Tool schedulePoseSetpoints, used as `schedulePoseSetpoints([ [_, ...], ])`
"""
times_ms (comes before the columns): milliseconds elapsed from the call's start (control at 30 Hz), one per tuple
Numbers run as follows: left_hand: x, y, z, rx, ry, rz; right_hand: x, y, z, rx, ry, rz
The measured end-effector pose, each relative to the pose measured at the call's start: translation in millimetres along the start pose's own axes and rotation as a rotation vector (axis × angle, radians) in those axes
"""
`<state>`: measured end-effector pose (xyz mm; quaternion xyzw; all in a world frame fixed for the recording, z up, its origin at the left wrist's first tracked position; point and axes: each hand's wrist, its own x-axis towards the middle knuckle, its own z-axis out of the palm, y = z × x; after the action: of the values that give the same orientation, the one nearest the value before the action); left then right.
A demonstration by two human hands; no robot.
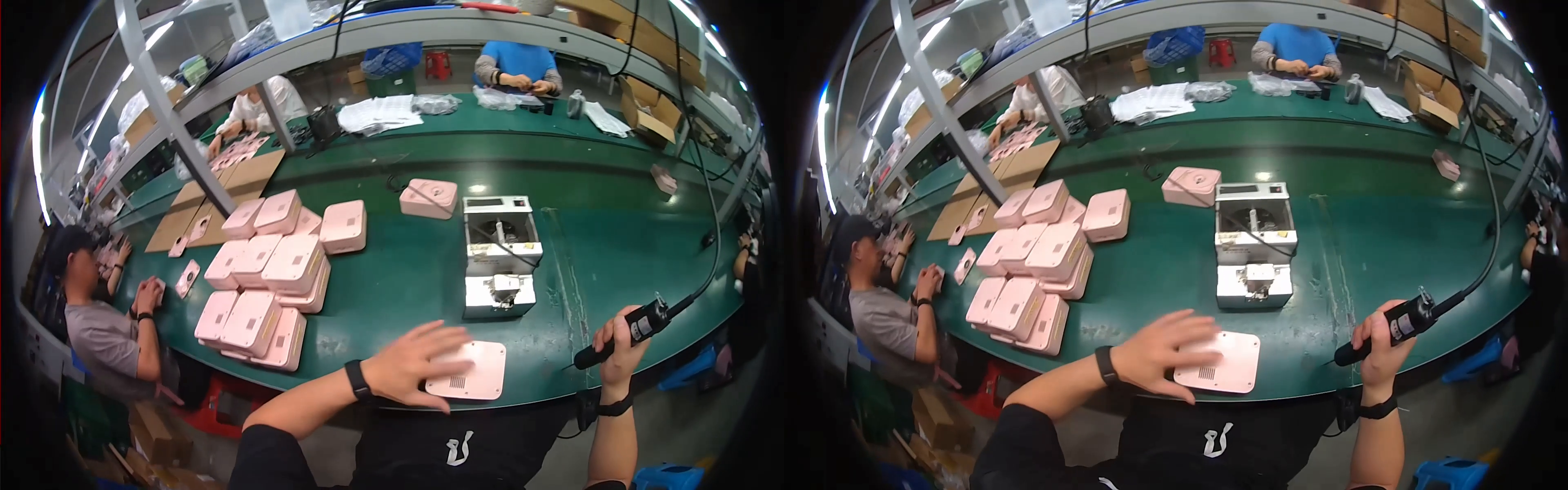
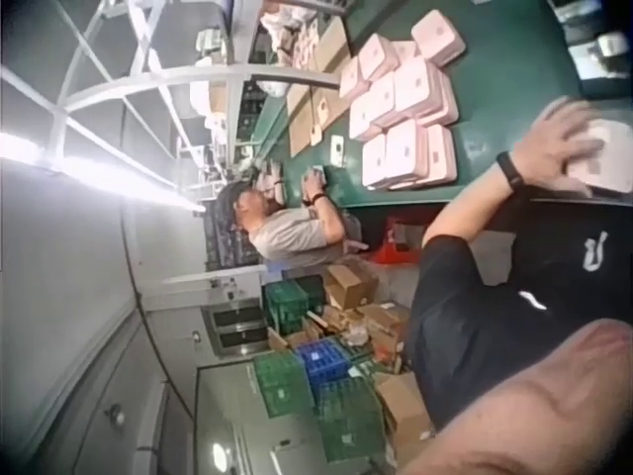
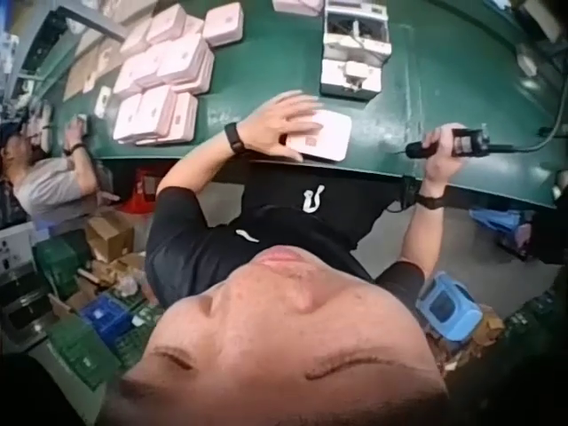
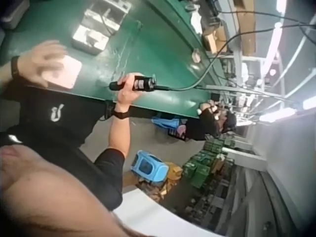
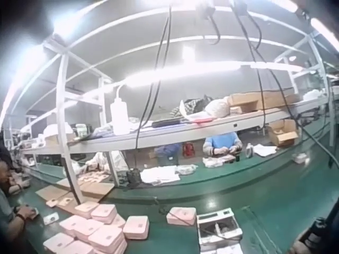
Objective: The person picks up a pink box, places it on the table, and drives screws into the bottom using a power screwdriver before setting it aside and repeating the process with another box.
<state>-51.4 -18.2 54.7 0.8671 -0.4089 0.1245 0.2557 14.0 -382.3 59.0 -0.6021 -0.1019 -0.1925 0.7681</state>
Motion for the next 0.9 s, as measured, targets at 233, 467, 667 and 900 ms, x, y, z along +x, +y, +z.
schedulePoseSetpoints([
  [233, 64, -132, -11, -0.183, 0.304, -0.745, -11, -7, -2, 0.060, 0.137, -0.011],
  [467, 96, -277, 29, -0.142, 0.202, -0.606, -4, 0, 11, 0.023, 0.101, -0.013],
  [667, 61, -151, 9, -0.526, 0.345, -0.695, -4, 4, -14, 0.050, 0.190, 0.008],
  [900, -7, 0, -16, -0.170, -0.174, -0.224, -2, 0, -21, 0.149, 0.201, 0.036],
])
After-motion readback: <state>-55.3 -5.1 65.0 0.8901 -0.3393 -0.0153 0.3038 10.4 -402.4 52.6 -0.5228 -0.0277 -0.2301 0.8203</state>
